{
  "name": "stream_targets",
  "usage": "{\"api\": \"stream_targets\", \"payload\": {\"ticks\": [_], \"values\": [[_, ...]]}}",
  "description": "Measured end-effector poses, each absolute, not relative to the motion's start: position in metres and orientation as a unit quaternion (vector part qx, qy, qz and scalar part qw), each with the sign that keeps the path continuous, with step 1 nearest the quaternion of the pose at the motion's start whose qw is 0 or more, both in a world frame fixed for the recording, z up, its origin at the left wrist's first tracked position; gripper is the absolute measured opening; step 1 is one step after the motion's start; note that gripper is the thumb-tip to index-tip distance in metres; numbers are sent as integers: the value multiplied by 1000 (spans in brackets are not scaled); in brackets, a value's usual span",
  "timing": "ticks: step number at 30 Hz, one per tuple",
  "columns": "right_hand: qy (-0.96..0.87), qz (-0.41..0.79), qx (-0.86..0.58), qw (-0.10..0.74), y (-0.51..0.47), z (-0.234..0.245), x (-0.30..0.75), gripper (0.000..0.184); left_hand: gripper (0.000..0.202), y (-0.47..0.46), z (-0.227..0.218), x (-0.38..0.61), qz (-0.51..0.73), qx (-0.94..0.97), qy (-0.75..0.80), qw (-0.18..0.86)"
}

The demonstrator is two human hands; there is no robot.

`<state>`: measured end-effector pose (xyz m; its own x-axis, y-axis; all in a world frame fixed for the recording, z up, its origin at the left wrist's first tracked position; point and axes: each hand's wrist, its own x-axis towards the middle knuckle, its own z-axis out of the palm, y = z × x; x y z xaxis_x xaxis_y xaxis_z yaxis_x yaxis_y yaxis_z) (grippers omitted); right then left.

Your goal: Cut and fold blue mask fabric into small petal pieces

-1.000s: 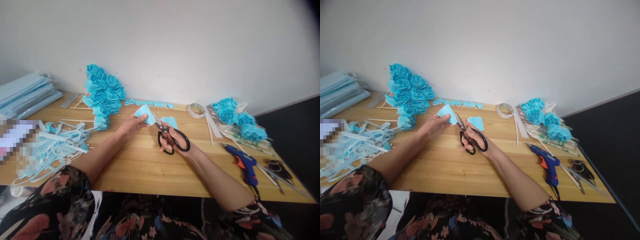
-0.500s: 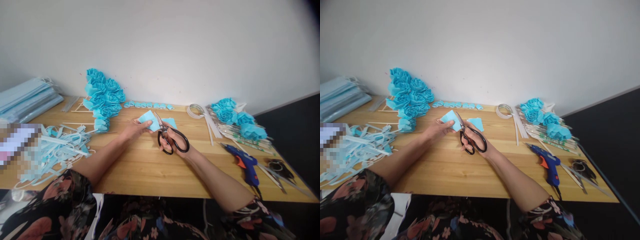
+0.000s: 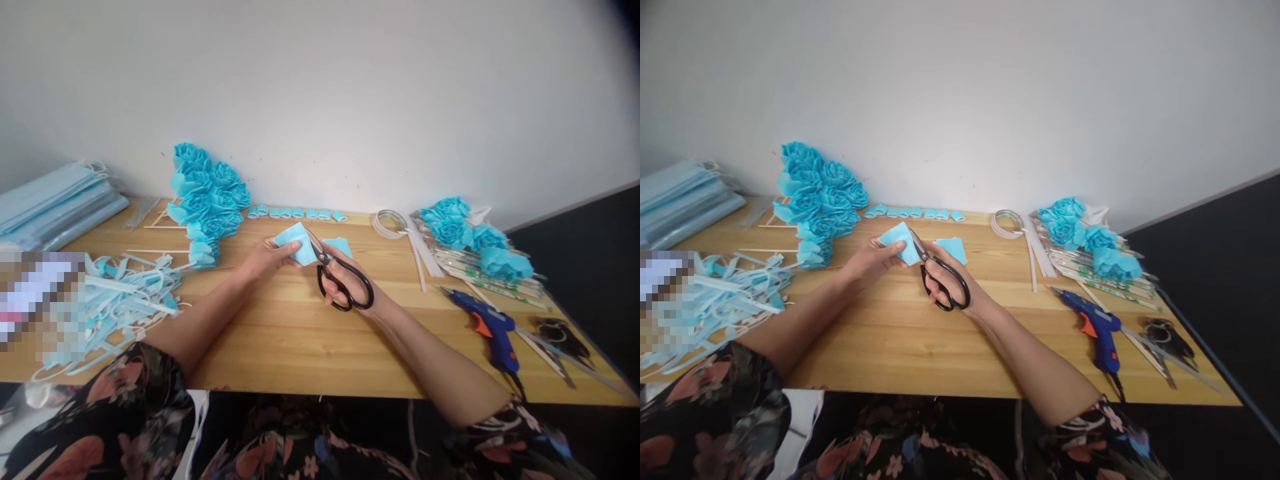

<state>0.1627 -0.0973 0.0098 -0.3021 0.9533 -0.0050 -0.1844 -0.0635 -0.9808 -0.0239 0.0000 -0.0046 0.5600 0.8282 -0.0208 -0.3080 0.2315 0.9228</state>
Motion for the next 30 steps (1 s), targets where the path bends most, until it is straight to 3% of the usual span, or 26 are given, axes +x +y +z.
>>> {"api": "stream_targets", "payload": {"ticks": [13, 30], "values": [[-502, 669, -329, 439, -95, 4, 165, 73, 39, -6, -7, -22, 365, 541, 284, 702], [-524, 596, -383, 473, -98, 11, 159, 74, 45, -4, -5, -22, 367, 536, 289, 703]]}}
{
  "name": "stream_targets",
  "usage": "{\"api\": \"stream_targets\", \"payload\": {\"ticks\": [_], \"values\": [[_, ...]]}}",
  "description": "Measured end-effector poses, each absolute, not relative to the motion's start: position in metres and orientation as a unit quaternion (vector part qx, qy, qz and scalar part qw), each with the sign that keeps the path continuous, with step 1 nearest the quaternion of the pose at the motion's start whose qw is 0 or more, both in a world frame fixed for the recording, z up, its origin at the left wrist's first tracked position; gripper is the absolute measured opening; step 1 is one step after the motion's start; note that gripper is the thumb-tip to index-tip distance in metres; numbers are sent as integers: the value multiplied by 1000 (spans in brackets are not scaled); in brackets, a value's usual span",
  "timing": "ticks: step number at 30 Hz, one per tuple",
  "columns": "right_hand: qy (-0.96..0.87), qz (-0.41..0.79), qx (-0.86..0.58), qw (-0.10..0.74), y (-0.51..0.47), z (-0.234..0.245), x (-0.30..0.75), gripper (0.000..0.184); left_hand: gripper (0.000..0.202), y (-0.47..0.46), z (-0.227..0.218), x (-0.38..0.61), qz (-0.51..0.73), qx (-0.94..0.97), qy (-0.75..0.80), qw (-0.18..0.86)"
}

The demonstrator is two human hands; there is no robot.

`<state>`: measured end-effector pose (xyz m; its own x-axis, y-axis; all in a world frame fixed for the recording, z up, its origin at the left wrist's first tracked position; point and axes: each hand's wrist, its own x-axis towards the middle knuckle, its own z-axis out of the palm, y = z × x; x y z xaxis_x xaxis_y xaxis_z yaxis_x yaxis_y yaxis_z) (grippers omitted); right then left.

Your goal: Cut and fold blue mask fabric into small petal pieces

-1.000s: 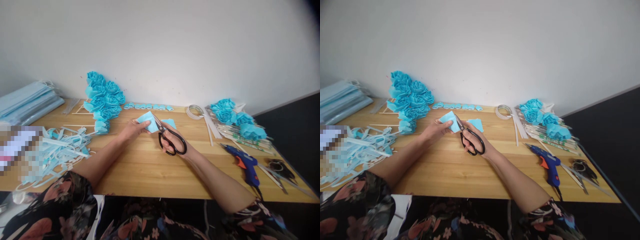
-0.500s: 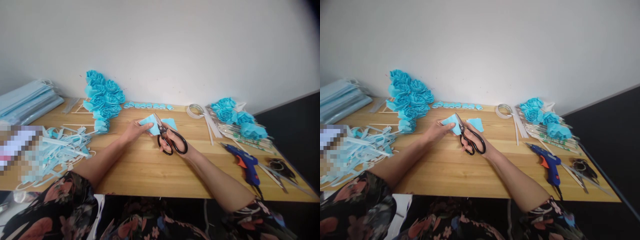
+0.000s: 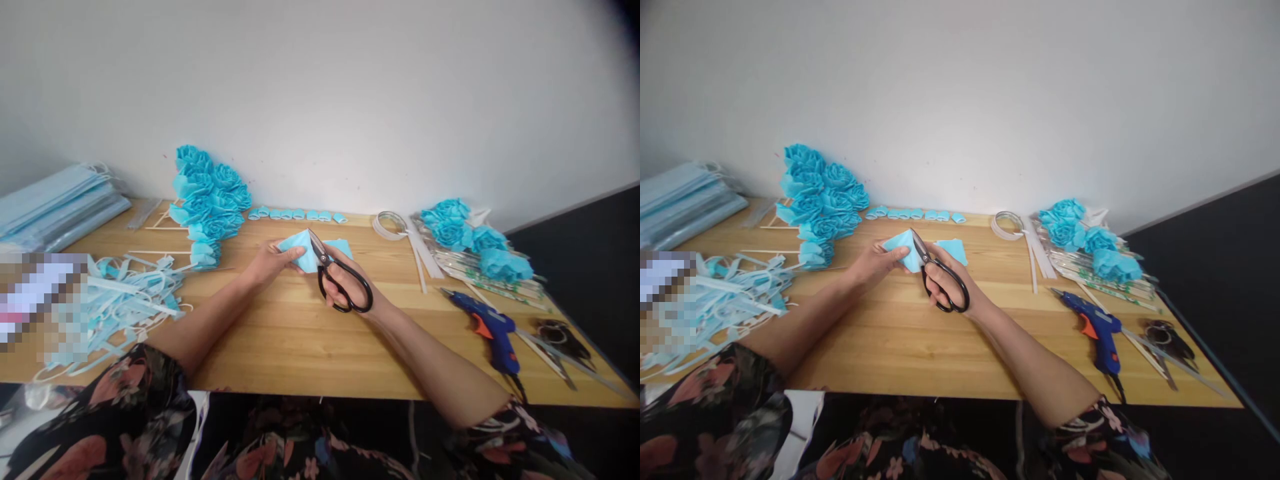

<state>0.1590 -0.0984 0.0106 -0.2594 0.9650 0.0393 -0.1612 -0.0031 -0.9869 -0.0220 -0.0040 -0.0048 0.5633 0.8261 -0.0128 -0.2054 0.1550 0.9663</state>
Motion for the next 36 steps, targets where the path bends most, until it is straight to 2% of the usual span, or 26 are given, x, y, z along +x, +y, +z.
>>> {"api": "stream_targets", "payload": {"ticks": [6, 12, 15, 17, 19, 21, 22, 24, 26, 28, 30, 33, 36], "values": [[-524, 575, -396, 489, -94, 11, 165, 67, 49, -3, -7, -21, 363, 534, 316, 695], [-465, 541, -402, 574, -85, 11, 175, 68, 47, 1, -14, -23, 388, 488, 369, 689], [-527, 476, -429, 559, -78, 17, 185, 69, 45, 2, -16, -24, 402, 487, 373, 680], [-595, 348, -534, 490, -75, 25, 199, 63, 46, 3, -16, -24, 408, 484, 373, 678], [-645, 170, -666, 334, -78, 34, 218, 56, 48, 3, -15, -23, 413, 485, 378, 672], [-657, 56, -735, 160, -88, 42, 240, 44, 50, 3, -14, -22, 405, 495, 397, 659], [-653, 40, -751, 84, -94, 46, 251, 40, 52, 3, -13, -22, 399, 501, 410, 650], [-638, 47, -768, -33, -107, 54, 270, 45, 55, 1, -10, -21, 378, 519, 427, 636], [-631, 46, -768, -100, -117, 62, 280, 48, 56, -2, -6, -19, 382, 537, 411, 630], [-611, -7, -788, -72, -121, 70, 275, 47, 54, -7, 0, -18, 388, 559, 389, 621], [-634, -17, -772, 45, -120, 76, 253, 49, 52, -13, 5, -17, 391, 572, 381, 612], [-702, 160, -659, 217, -107, 72, 205, 41, 48, -18, 9, -17, 388, 585, 383, 601], [-694, 247, -612, 289, -88, 54, 166, 44, 47, -17, 6, -17, 399, 584, 382, 594]]}}
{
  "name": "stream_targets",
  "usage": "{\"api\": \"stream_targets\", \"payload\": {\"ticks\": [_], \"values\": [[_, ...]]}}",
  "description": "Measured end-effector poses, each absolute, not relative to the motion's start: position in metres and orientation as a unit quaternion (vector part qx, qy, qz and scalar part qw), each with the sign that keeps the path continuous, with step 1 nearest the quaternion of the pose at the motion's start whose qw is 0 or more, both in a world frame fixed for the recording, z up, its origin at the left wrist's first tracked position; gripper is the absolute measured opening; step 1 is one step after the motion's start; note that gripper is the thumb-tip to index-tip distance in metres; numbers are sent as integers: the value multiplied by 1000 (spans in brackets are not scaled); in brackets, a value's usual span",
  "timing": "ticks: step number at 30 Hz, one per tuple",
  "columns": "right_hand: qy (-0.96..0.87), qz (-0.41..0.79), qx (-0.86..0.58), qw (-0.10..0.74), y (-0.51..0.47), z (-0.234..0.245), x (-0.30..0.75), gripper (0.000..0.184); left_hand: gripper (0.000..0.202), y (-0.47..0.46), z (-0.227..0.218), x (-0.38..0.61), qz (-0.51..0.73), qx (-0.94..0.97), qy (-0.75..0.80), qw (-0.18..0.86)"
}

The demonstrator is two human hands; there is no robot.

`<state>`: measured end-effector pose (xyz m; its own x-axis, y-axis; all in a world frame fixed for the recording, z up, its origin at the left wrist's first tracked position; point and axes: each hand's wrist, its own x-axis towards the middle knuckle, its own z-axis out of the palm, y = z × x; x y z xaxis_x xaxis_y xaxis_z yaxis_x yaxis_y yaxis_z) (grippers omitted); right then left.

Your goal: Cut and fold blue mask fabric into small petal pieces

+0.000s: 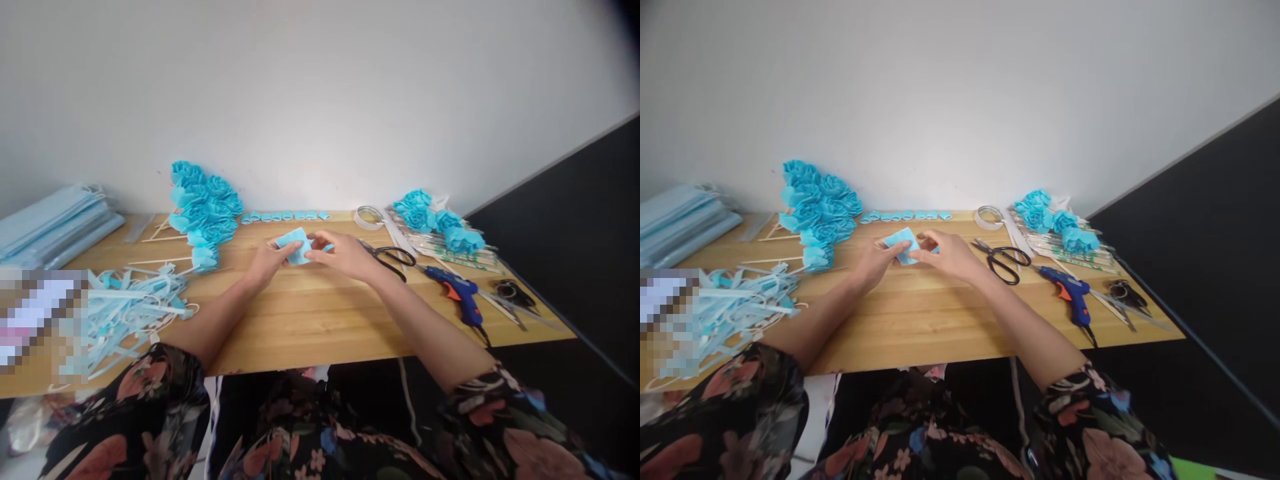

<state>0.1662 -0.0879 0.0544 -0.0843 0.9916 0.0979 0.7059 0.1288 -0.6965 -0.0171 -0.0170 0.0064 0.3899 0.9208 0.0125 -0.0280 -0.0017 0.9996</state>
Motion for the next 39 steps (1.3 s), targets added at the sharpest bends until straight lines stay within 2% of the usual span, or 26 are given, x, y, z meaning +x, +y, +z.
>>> {"api": "stream_targets", "payload": {"ticks": [5, 10, 16, 19, 24, 32, 39], "values": [[-638, 341, -565, 397, -58, 25, 157, 39, 52, -9, -2, -17, 418, 559, 373, 610], [-601, 374, -543, 452, -48, 12, 164, 34, 48, -2, -6, -19, 423, 570, 365, 602], [-571, 436, -506, 478, -57, 8, 159, 37, 44, -1, -7, -20, 413, 603, 379, 568], [-589, 435, -498, 465, -54, 12, 163, 44, 44, -6, -5, -17, 381, 623, 377, 569], [-646, 358, -532, 413, -45, 19, 170, 30, 47, -10, -3, -15, 367, 638, 358, 575], [-610, 400, -499, 468, -54, 5, 167, 32, 47, 0, -10, -20, 426, 586, 398, 563], [-588, 356, -531, 495, -56, 0, 164, 34, 41, 0, -16, -18, 415, 619, 375, 551]]}}
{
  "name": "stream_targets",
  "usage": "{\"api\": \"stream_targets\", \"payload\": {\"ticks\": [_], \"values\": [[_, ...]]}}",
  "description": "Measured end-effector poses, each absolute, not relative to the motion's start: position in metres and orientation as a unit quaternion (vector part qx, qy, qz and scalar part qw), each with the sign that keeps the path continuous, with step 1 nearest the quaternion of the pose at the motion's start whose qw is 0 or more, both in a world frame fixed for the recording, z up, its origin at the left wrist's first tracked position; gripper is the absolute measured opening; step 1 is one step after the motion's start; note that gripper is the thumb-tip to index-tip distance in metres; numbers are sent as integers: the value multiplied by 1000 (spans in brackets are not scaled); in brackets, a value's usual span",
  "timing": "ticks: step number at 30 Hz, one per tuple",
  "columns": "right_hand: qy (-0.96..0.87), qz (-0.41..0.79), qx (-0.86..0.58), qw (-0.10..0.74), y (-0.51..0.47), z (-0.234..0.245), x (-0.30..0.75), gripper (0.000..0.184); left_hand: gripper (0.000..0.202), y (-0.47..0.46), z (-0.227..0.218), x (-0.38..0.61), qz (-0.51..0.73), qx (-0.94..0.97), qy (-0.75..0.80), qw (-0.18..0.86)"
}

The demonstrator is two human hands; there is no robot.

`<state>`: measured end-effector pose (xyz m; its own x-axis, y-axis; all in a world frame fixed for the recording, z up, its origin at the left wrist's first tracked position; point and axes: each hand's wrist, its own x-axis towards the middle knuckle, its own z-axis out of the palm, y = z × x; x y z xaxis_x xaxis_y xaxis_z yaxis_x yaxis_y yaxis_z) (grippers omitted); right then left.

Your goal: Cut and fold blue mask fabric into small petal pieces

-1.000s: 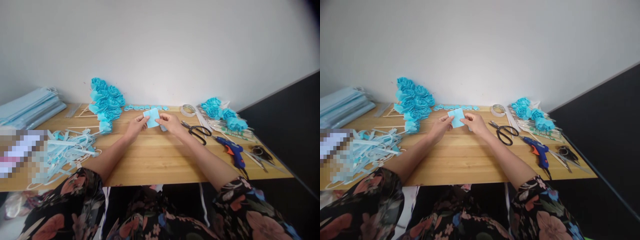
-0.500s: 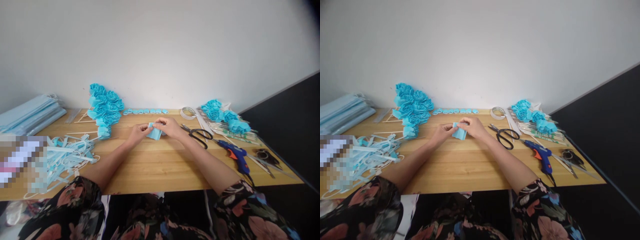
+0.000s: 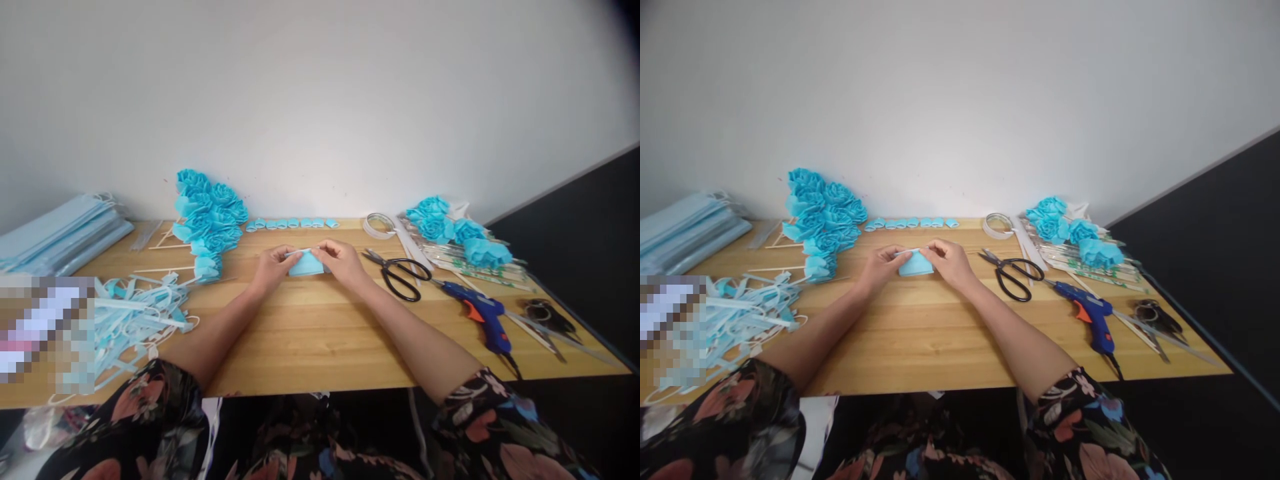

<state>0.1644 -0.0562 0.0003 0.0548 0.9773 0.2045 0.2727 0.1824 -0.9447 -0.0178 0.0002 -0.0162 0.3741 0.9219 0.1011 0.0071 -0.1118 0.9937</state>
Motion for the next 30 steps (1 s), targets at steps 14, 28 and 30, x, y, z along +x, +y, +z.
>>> {"api": "stream_targets", "payload": {"ticks": [14, 28, 30], "values": [[-593, 221, -580, 513, -61, -2, 164, 29, 56, 2, -14, -16, 425, 551, 400, 597], [-605, 292, -553, 493, -59, 1, 163, 30, 46, 1, -15, -18, 450, 555, 380, 587], [-622, 251, -578, 465, -59, 1, 163, 32, 46, 0, -15, -18, 439, 572, 374, 583]]}}
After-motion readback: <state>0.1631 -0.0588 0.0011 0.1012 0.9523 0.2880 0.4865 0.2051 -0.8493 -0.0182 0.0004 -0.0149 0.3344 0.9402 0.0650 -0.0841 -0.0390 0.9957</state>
